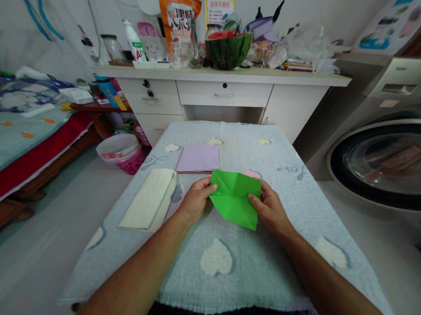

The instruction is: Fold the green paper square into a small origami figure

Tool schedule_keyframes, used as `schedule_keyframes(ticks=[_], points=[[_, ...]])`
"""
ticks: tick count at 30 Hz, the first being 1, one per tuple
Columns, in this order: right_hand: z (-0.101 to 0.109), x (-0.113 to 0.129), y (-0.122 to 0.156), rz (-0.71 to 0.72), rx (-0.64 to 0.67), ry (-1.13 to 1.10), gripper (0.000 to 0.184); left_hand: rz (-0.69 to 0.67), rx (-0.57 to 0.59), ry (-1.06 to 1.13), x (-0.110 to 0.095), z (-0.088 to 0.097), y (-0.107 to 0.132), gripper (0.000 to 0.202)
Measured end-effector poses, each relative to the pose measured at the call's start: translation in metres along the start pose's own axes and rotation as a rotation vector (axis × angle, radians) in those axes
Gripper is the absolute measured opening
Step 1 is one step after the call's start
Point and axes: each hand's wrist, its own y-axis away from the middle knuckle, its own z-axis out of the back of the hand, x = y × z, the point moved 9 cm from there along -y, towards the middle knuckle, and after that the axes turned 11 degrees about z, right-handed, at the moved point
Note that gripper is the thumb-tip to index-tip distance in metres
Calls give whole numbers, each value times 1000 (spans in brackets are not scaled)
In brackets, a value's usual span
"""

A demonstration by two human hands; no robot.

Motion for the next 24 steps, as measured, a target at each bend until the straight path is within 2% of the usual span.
schedule_keyframes(ticks=[3,5,10,12,14,16,19,24], points=[[5,-1,-1,22,-42,38,51,-12,-19,-24,-2,5,0,40],[7,0,-1,18,-52,76,55,44,-3,-69,1,5,1,47],[11,-3,1,-36,-77,111,57,230,163,-189,14,-2,8,65],[12,-2,1,-36,-83,120,57,247,220,-209,16,-4,10,72],[13,-2,1,-33,-85,147,56,225,230,-218,15,-4,8,75],[14,-1,1,-36,-84,170,56,179,189,-220,11,-1,5,73],[15,-1,1,-47,-83,192,56,99,60,-274,3,10,0,67],[16,-2,0,-42,-52,357,59,-93,-141,-566,-13,22,-2,56]])
